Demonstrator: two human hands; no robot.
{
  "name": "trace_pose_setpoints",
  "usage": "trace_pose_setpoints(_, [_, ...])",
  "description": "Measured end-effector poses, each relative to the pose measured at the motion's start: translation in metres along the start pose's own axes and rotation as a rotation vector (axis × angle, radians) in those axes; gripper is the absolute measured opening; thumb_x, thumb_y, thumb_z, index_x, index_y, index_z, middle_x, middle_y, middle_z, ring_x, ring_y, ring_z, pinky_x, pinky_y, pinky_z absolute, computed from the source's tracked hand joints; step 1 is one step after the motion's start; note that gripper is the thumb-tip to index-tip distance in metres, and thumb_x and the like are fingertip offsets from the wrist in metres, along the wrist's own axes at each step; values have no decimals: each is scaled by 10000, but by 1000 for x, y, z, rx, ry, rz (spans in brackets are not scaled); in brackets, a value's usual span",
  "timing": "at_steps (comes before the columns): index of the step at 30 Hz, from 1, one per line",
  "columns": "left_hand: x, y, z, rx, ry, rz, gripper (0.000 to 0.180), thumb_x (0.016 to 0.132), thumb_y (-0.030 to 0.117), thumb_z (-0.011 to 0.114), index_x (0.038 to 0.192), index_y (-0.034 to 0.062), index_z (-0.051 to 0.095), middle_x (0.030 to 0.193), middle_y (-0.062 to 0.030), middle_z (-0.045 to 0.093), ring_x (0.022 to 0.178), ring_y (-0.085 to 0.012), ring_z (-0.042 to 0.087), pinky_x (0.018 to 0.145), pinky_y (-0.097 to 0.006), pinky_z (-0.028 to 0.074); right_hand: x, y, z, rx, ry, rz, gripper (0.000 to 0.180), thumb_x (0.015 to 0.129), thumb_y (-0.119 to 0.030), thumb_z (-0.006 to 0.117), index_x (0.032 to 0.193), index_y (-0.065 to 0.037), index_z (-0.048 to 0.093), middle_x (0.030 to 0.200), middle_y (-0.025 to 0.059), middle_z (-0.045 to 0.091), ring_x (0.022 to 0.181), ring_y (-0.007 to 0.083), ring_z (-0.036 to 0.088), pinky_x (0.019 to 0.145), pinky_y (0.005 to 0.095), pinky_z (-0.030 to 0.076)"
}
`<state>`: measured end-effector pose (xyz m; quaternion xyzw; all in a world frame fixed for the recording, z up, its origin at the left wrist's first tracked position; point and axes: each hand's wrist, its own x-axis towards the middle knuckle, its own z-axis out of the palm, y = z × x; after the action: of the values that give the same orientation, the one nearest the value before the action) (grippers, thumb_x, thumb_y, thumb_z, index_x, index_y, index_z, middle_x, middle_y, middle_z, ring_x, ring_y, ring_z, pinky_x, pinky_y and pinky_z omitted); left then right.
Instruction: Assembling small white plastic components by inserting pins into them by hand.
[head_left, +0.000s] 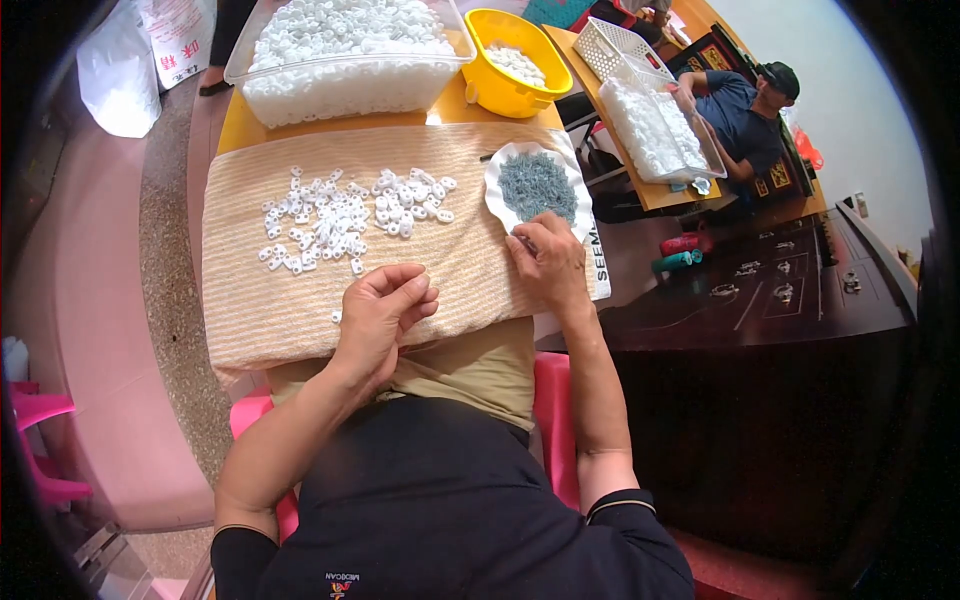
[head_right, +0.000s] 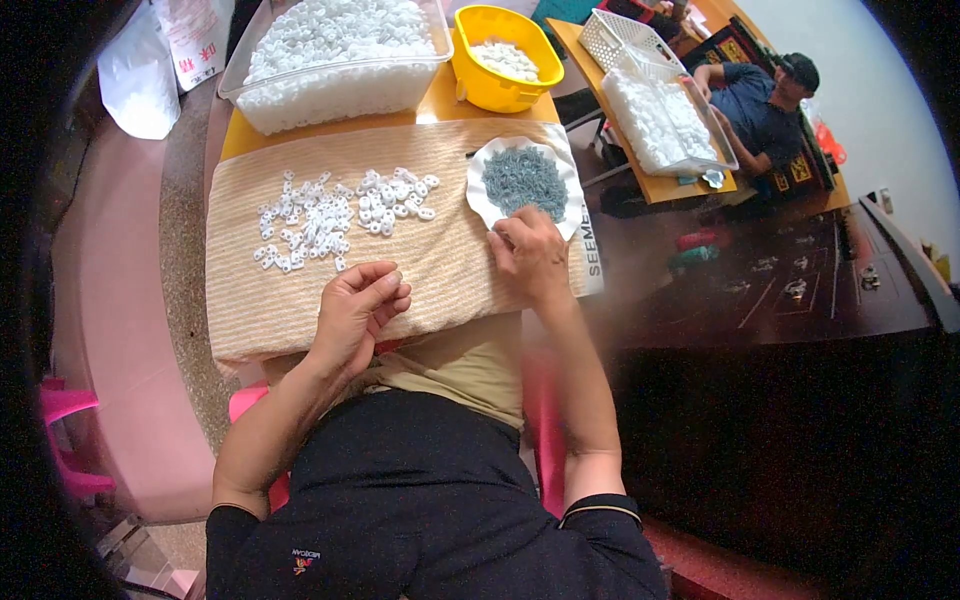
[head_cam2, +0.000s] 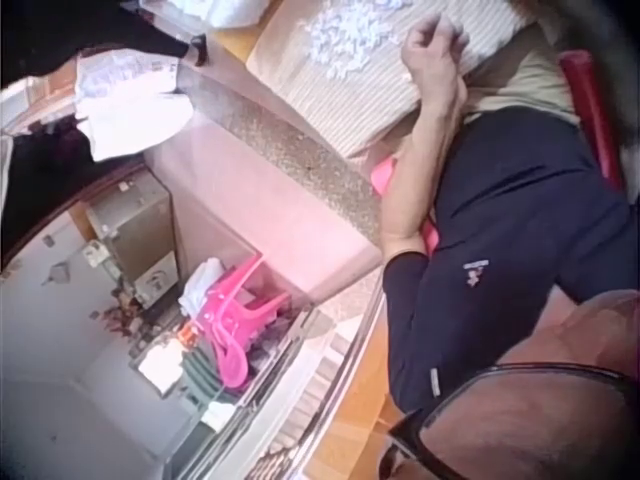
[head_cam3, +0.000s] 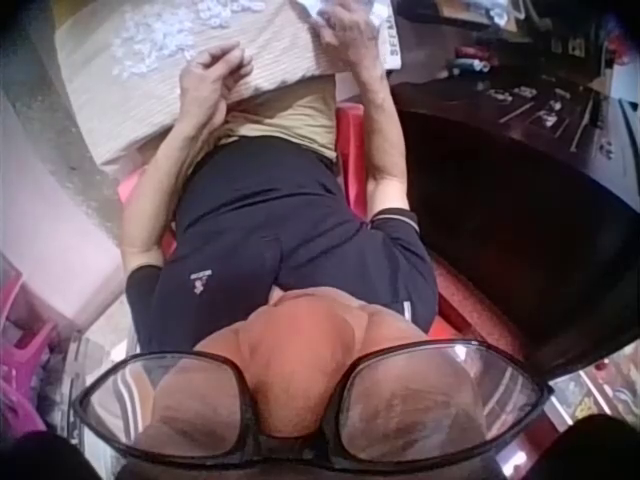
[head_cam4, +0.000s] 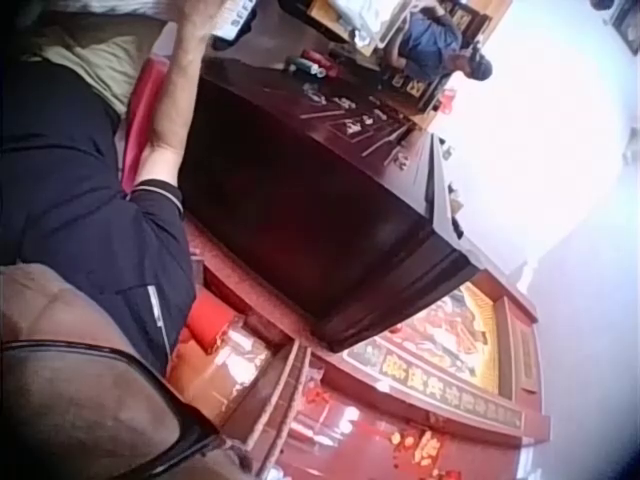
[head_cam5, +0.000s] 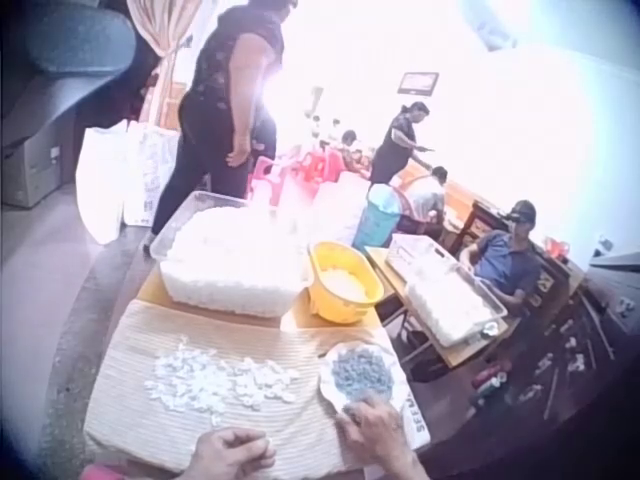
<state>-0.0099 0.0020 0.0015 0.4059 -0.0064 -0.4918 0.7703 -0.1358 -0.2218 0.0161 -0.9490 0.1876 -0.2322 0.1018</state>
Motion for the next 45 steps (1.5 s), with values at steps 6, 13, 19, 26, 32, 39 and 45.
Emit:
trace_pose_setpoints(6, [-1, 1, 2, 6, 7, -1, 154, 901, 43, 635, 1041, -15, 609, 902, -66, 644, 820, -145, 649, 758, -263, 574, -2, -2, 4, 14, 80, -28, 108, 798, -94, 707, 862, -14, 672, 863, 124, 627, 789, 294, 621, 682, 370, 498])
trace_pose_setpoints(13, [-1, -1, 0, 7, -5, -5, 148, 901, 49, 638, 1034, -9, 610, 901, -66, 649, 817, -143, 649, 761, -263, 571, -2, 6, 8, 245, 95, 119, 65, 820, -58, 658, 869, -16, 654, 870, 141, 630, 772, 314, 630, 671, 373, 506])
trace_pose_setpoints(19, [0, -3, 0, 7, -7, -16, 142, 900, 49, 638, 1030, 0, 610, 903, -67, 651, 821, -148, 654, 762, -270, 575, 0, 12, 6, 265, 126, 87, 70, 826, -38, 646, 888, -9, 637, 859, 152, 622, 754, 314, 628, 652, 367, 498])
trace_pose_setpoints(26, [1, -3, 1, 24, -34, -15, 149, 896, 50, 644, 1030, 0, 601, 937, -100, 667, 834, -155, 659, 757, -274, 578, 2, 16, 5, 271, 139, 46, 58, 842, 1, 653, 893, 15, 629, 813, 110, 605, 677, 204, 587, 617, 295, 472])
trace_pose_setpoints(32, [-1, -2, 2, 32, -45, -36, 148, 895, 42, 642, 1030, -2, 599, 963, -115, 671, 842, -155, 657, 755, -274, 579, 2, 19, 4, 273, 134, 88, 27, 841, -41, 633, 849, -17, 625, 801, 145, 605, 710, 307, 610, 637, 364, 483])
trace_pose_setpoints(39, [2, -6, 0, 73, -105, -45, 163, 892, 39, 643, 1046, -5, 616, 959, -101, 674, 825, -141, 658, 751, -268, 580, 2, 20, 3, 257, 129, 127, 26, 854, -27, 625, 859, -2, 619, 803, 132, 601, 689, 258, 587, 628, 334, 468])
trace_pose_setpoints(45, [-2, -2, 4, 126, -143, -113, 160, 907, 69, 635, 1047, -9, 627, 950, -81, 673, 801, -125, 654, 754, -262, 572, -1, -8, -7, 431, 79, 155, 30, 877, -8, 615, 865, 18, 607, 794, 75, 586, 683, 149, 541, 627, 266, 440])
